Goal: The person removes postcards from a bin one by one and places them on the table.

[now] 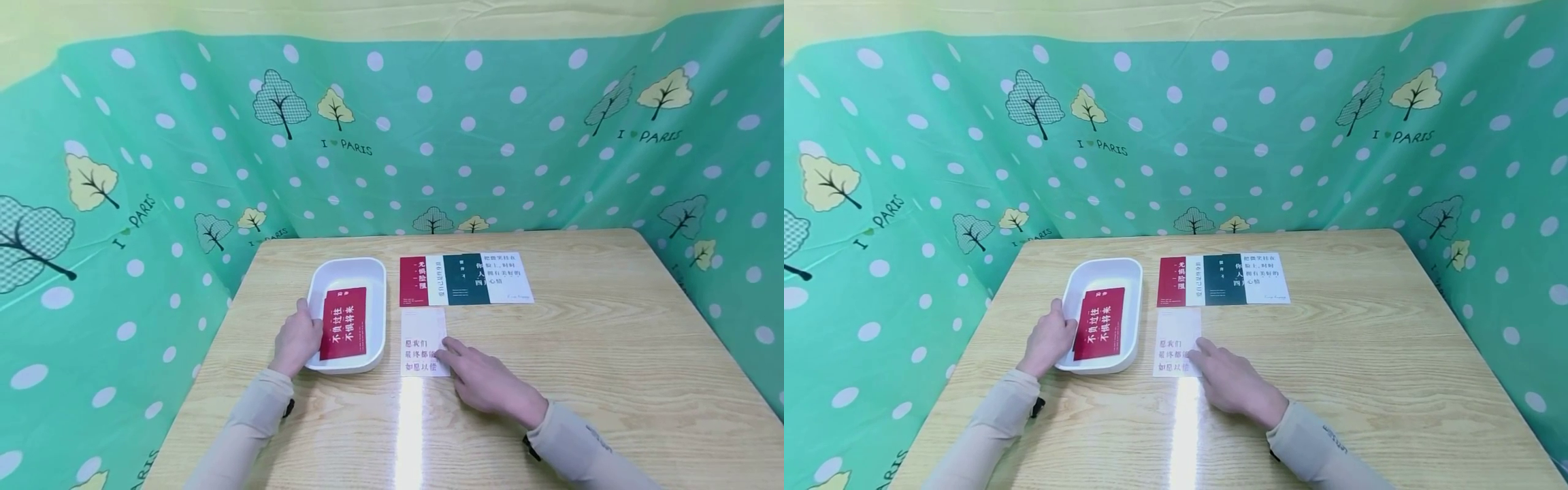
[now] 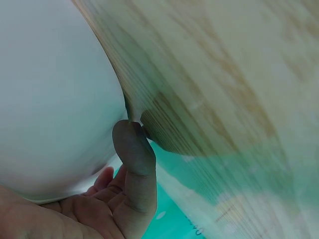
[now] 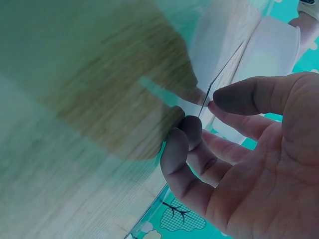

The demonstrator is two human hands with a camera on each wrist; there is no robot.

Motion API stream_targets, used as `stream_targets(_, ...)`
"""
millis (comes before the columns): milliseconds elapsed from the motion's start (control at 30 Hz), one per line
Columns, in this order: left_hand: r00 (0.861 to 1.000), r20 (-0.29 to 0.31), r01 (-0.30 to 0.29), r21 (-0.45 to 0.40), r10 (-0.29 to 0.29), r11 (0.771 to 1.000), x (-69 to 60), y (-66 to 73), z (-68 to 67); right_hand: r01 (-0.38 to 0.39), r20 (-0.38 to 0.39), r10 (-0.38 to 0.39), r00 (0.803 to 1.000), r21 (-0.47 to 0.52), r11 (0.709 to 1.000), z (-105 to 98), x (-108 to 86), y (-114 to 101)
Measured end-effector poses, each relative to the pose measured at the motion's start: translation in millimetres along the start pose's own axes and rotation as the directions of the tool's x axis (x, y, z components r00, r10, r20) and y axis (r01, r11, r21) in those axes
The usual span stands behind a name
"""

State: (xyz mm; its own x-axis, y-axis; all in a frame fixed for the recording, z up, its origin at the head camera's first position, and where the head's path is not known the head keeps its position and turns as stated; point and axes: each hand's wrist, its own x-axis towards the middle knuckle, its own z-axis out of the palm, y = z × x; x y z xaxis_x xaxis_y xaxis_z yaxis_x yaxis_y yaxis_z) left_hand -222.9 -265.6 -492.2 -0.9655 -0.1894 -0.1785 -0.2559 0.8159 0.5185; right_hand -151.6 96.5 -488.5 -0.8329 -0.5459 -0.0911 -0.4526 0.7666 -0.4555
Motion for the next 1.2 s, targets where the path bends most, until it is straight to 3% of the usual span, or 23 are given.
stream_targets(1200, 1.000, -0.002, 0.004, -0.005, -0.004, 1.000, -2.4, 1.6, -0.7, 0.001, 0.005, -0.001, 1.000, -0.017, 1.000, 1.8, 1.7, -2.0)
